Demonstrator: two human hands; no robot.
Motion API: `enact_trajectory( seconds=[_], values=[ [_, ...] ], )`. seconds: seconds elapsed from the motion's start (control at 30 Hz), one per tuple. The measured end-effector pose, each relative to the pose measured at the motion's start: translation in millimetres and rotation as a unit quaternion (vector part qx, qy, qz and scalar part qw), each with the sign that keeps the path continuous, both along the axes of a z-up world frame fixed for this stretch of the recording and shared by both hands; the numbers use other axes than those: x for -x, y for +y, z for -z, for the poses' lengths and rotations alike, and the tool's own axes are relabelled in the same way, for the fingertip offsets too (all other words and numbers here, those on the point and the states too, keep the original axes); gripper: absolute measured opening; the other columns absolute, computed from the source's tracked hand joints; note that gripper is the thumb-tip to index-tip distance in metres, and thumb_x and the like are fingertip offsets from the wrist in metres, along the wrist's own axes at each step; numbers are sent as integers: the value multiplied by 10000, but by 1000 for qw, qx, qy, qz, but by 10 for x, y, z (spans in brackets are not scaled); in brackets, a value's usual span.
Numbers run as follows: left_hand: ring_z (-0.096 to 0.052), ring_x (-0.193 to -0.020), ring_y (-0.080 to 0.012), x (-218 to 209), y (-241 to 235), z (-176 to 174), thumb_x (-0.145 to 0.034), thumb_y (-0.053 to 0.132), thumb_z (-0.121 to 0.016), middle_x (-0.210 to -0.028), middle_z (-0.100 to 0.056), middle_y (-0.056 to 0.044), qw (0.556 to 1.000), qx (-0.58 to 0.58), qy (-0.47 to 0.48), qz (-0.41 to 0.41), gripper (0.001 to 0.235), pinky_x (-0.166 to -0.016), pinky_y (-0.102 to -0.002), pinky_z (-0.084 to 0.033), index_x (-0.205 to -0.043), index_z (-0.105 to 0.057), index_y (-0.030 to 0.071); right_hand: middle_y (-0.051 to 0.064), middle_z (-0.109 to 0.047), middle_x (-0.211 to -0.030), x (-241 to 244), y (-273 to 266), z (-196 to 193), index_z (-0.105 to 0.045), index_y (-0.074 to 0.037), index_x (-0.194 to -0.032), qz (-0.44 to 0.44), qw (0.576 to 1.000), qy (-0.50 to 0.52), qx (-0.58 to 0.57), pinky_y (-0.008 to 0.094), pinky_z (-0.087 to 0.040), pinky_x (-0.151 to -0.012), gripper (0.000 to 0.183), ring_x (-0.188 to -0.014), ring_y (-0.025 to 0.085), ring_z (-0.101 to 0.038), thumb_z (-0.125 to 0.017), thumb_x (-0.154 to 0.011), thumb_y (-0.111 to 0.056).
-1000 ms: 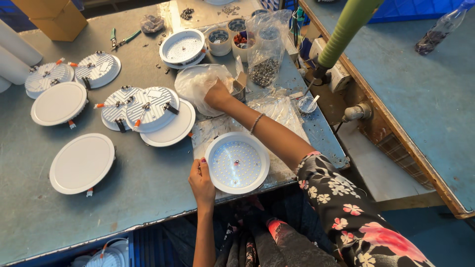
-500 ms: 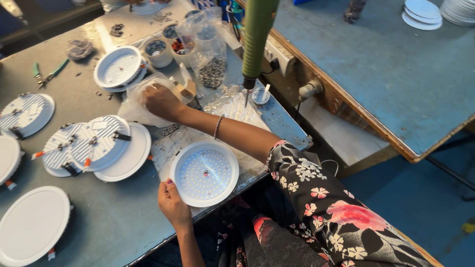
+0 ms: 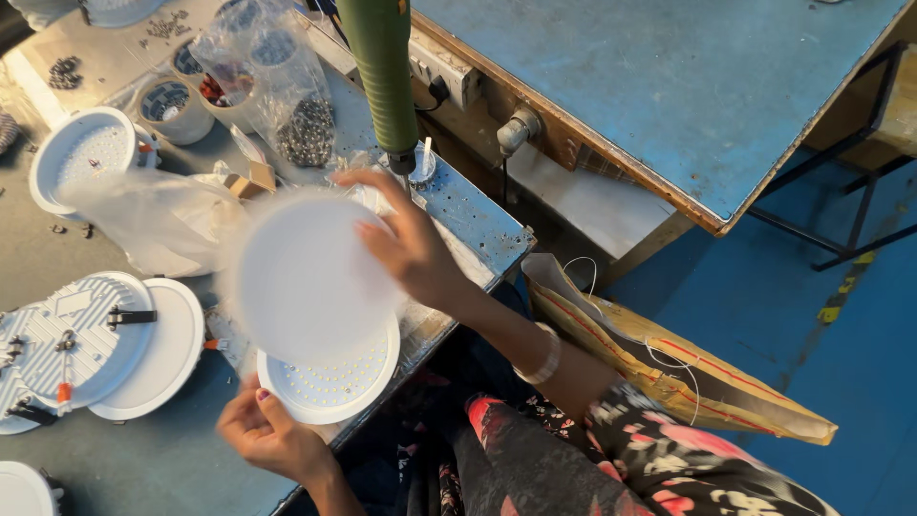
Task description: The person assembles circular LED light fixtures at a workbench. They place a cover over the LED board, insert small black clips, and use a screwdriver to tighten them. The person repeats this process for multiple units, placing finished items on the table.
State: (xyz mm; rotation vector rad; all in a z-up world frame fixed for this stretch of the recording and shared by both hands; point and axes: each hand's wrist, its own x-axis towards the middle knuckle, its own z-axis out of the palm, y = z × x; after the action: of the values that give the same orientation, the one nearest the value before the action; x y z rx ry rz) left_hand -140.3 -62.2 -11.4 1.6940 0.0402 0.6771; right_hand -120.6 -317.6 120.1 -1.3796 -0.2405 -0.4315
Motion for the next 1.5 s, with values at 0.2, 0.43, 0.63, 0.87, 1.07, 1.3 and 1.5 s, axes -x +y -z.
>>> enact_trajectory(
  seconds=[0.2,0.43,0.63,0.87,1.07,1.3,1.5],
  values=[
    [-224,-1619,-399,373,-164,-598,-797,400,-779,-1679,-282,-227,969,-186,-108,124,947,-1342,-557,-180,-1551,-328,47,106,-733,-1010,578,-367,399,-514,-53,-1372,-130,961,198,-139,274,-573,-800,394,-888,129,-709,-524,-981,-107],
    [-569,-1372,-272,549,-493,-1049,-742,228,-881,-1324,-697,-68,904,-277,-102,309,355,-1257,-547,-214,-1054,-737,141,124,-696,-1065,505,-281,487,-530,20,-1384,-124,951,237,-153,282,-546,-817,380,-926,135,-682,-507,-1019,-84],
    [-734,-1202,-212,655,-437,-1090,-877,-75,-721,-1158,-774,-36,948,-142,-96,268,262,-1223,-479,-444,-1058,-718,115,138,-715,-1002,583,-156,324,-536,10,-1363,-165,957,205,-122,315,-575,-774,406,-846,170,-714,-452,-1083,-272],
    [-760,-1129,-208,723,-222,-941,-918,-73,-704,-1122,-785,-88,957,-34,-83,274,162,-1203,-477,-446,-1013,-679,56,36,-576,-986,772,-194,186,-646,24,-1314,-109,988,60,92,256,-445,-881,316,-939,117,-550,-663,-1028,-110],
    [-736,-1150,-286,630,-198,-786,-931,-49,-699,-1076,-779,-136,918,186,-54,346,159,-1197,-485,-451,-1024,-633,62,110,-553,-1135,817,-148,58,-680,-22,-1077,-44,979,-60,191,285,-435,-1015,199,-1106,187,-529,-706,-882,-52],
    [-725,-1120,-259,693,-194,-875,-929,-23,-729,-1120,-782,-122,936,90,-8,341,154,-1076,-446,-522,-1030,-649,60,112,-694,-1117,830,-31,-17,-700,-19,-1168,-49,958,-67,274,318,-538,-942,236,-1067,205,-670,-699,-933,-10],
    [-419,-1450,-326,447,65,-739,-843,220,-786,-1541,-464,-207,965,-29,-24,261,685,-1182,-471,-322,-1411,-471,1,138,-723,-1047,893,-256,175,-714,-51,-1126,-2,956,-110,274,349,-568,-917,157,-1027,246,-710,-689,-971,-46]
  ],
)
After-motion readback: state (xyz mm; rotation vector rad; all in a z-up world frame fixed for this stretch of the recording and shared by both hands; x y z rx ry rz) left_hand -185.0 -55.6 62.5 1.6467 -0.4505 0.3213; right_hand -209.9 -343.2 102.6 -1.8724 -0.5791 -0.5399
